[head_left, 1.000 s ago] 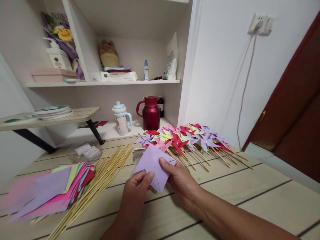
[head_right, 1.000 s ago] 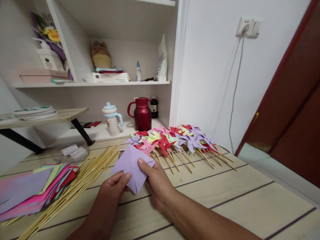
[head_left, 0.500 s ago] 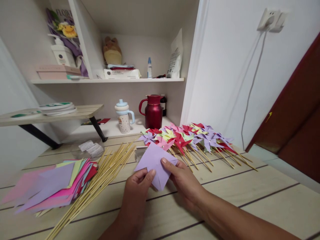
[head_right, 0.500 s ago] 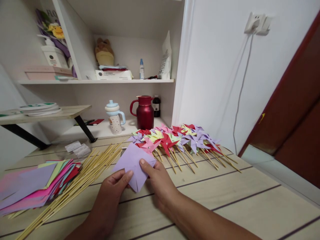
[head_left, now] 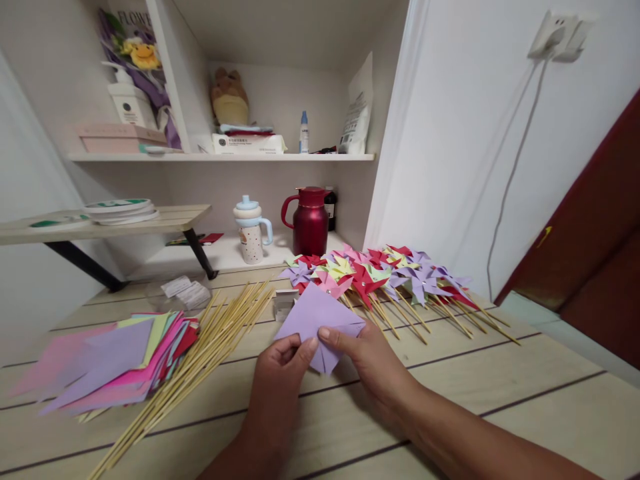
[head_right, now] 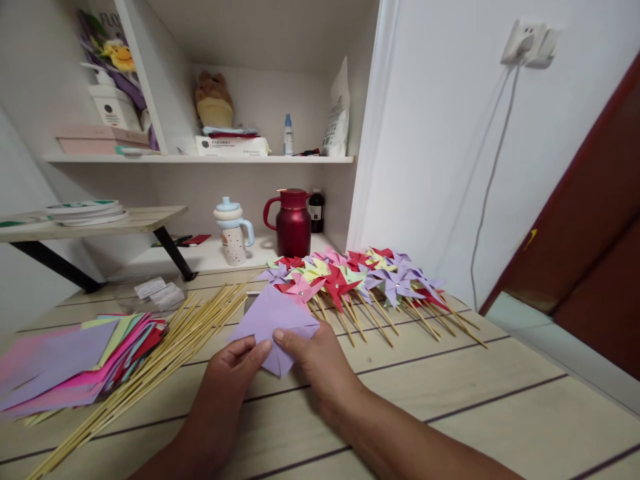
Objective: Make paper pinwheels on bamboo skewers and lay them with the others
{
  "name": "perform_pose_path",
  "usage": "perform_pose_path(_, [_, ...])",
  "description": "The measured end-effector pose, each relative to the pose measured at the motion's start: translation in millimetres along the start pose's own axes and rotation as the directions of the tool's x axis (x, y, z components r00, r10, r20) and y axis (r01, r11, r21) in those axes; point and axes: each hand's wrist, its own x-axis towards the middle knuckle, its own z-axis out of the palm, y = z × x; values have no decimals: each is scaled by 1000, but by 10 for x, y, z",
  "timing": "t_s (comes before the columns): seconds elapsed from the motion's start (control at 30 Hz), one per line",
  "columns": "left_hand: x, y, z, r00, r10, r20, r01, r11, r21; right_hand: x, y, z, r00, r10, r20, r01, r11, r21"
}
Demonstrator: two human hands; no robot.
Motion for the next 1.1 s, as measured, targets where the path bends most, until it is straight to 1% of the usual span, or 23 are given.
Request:
perform_pose_path(0.1, [-15,-5,3,996,21,82,-14,996,-86,22,-2,-17,999,-40,8,40,999,9])
perform_pose_path(0.17, [-22,-13,-2,994,30,102,-20,995,-98,35,13,-34,998,-54,22,53,998,20])
perform_pose_path(0.37, [-27,2,-15,1000,-3,28,6,997,-79,23,80,-52,998,-14,59,10,998,66])
perform_pose_path(0.47, [-26,27,-15,1000,-24,16,25,997,-74,-2,78,-30,997,-6,73,0,997,81])
perform_pose_path(0.57, [-16,22,-20,1000,-13,11,13,999,-49,-23,68,-2,996,2,86,-10,996,89])
perform_pose_path(0.67, [-6,-8,-30,1000,-8,-28,7,999,-41,-24,74,8,995,23,99,-32,996,84])
perform_pose_path(0.73, [2,-25,-42,998,-15,-65,11,999,-51,-12,79,-1,996,13,94,-19,997,70])
perform_pose_path(0.87, [40,-41,-97,990,-10,-142,-8,993,-121,10,55,-29,995,-58,84,59,998,-8])
perform_pose_path(0.93, [67,-49,-137,987,10,-160,-39,984,-174,4,35,-36,989,-97,108,106,991,-79])
perform_pose_path(1.03, [97,-51,-181,987,33,-158,-70,970,-235,-27,31,-45,958,-188,217,231,953,-194])
perform_pose_path(1.1, [98,-37,-189,989,35,-143,-71,964,-257,-50,50,-60,920,-244,306,340,885,-317])
